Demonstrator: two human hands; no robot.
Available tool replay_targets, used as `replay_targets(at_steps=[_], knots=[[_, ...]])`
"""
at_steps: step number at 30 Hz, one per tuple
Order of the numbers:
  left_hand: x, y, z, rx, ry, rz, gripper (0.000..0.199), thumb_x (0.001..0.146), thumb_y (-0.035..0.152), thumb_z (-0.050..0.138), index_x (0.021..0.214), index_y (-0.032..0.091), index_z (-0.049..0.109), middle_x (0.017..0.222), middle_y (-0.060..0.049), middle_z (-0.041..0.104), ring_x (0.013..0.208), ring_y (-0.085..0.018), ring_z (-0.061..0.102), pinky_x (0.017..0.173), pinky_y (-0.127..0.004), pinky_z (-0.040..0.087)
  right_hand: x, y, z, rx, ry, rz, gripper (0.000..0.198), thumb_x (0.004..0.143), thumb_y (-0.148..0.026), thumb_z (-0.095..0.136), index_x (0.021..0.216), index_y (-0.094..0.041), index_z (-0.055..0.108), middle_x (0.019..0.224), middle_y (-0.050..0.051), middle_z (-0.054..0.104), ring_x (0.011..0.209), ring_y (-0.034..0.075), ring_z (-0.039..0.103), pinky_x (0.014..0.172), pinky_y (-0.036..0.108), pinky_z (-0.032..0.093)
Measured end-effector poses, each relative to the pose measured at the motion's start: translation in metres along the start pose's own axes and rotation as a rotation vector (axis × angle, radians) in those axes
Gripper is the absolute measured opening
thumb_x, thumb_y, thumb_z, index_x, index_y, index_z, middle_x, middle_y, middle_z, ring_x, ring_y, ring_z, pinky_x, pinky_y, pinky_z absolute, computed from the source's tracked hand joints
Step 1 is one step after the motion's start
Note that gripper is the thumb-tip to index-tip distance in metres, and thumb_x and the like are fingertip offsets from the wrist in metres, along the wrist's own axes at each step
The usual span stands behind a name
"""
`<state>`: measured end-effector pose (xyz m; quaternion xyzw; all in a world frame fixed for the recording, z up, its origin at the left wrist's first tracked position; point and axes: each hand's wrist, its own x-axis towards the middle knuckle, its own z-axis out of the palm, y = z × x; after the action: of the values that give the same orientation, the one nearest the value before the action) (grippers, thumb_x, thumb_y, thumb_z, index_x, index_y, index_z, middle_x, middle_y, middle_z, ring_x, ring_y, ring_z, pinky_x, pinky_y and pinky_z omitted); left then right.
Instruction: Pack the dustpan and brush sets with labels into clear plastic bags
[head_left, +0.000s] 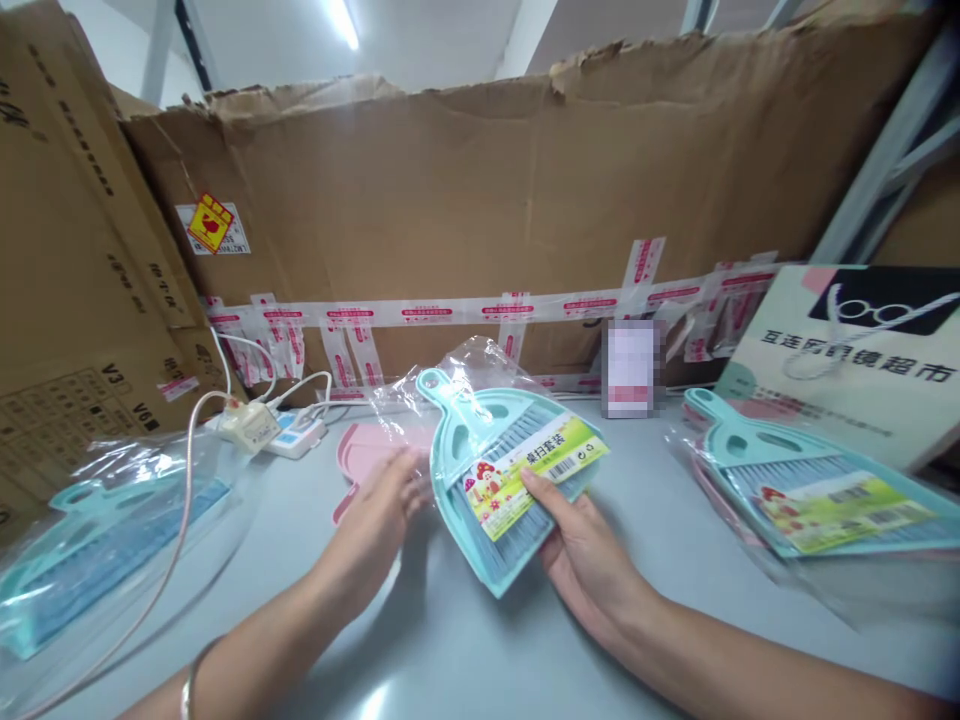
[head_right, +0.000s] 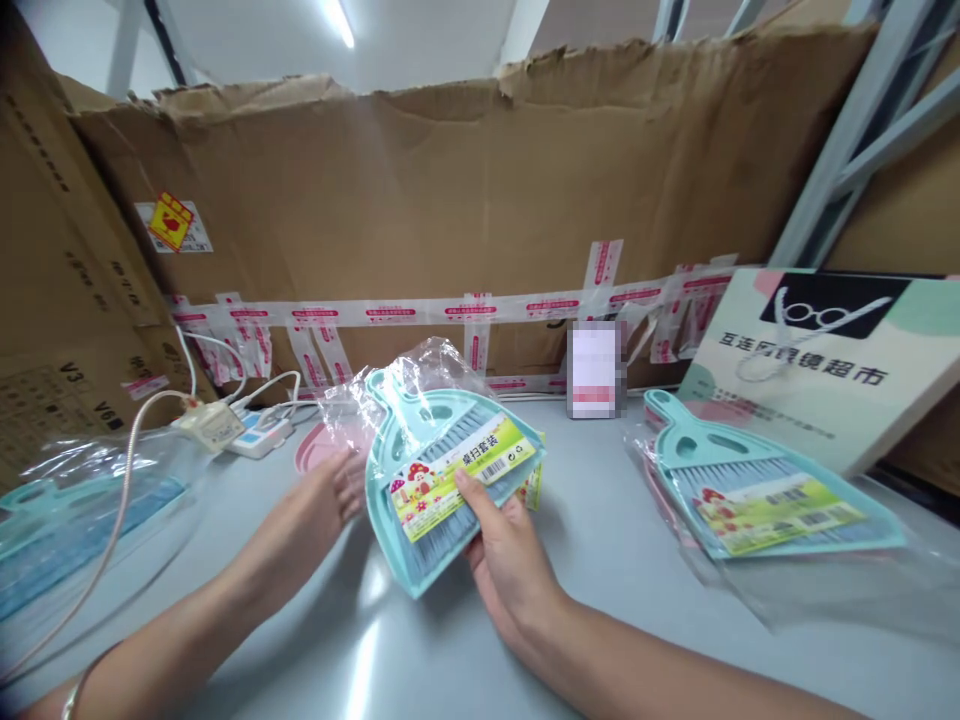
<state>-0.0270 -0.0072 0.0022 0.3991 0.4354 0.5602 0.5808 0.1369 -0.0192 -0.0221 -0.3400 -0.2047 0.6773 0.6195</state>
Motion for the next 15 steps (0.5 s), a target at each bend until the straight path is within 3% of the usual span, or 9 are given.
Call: replay_targets(at_steps=[3, 7, 10, 15], knots=[[-0.01, -0.011, 0.011, 0.018, -0.243, -0.145, 0.036, 0.081, 0.037, 0.055, 0.112, 0.019, 0.051, 0.113, -0.008, 0.06, 0.099, -0.02, 0.058, 0.084, -0.032, 0.045, 0.003, 0.004, -0.001, -0.025, -0.024, -0.056, 0.055, 0.069, -0.028, 0.07, 0.119, -0.02, 0.049, 0.101, 0.005, 0.067, 0.087, 0.019, 0.064, 0.072, 0.031, 0.054], [-0.02, -0.02, 0.015, 0.082, -0.333, -0.166, 0.044, 0.079, 0.034, 0.059, 0.119, 0.022, 0.044, 0.123, -0.008, 0.055, 0.105, -0.022, 0.056, 0.079, -0.032, 0.049, 0.007, 0.008, -0.001, -0.039, -0.042, -0.102, 0.056, 0.069, -0.03, 0.07, 0.119, -0.02, 0.049, 0.098, 0.005, 0.068, 0.086, 0.02, 0.064, 0.074, 0.033, 0.053], [-0.019, -0.024, 0.016, 0.078, -0.299, -0.135, 0.05, 0.078, 0.036, 0.06, 0.121, 0.022, 0.041, 0.124, -0.011, 0.054, 0.106, -0.025, 0.056, 0.078, -0.034, 0.05, 0.006, 0.01, -0.001, -0.055, -0.042, -0.11, 0.056, 0.068, -0.03, 0.071, 0.119, -0.02, 0.049, 0.098, 0.005, 0.068, 0.086, 0.02, 0.064, 0.075, 0.033, 0.053], [-0.012, -0.029, 0.019, 0.101, -0.089, -0.03, 0.053, 0.066, 0.026, 0.072, 0.111, 0.015, 0.046, 0.114, -0.012, 0.061, 0.101, -0.024, 0.059, 0.083, -0.034, 0.05, 0.003, 0.014, -0.001, -0.09, -0.04, -0.057, 0.054, 0.068, -0.029, 0.071, 0.117, -0.021, 0.051, 0.098, 0.004, 0.068, 0.087, 0.02, 0.064, 0.074, 0.031, 0.053]])
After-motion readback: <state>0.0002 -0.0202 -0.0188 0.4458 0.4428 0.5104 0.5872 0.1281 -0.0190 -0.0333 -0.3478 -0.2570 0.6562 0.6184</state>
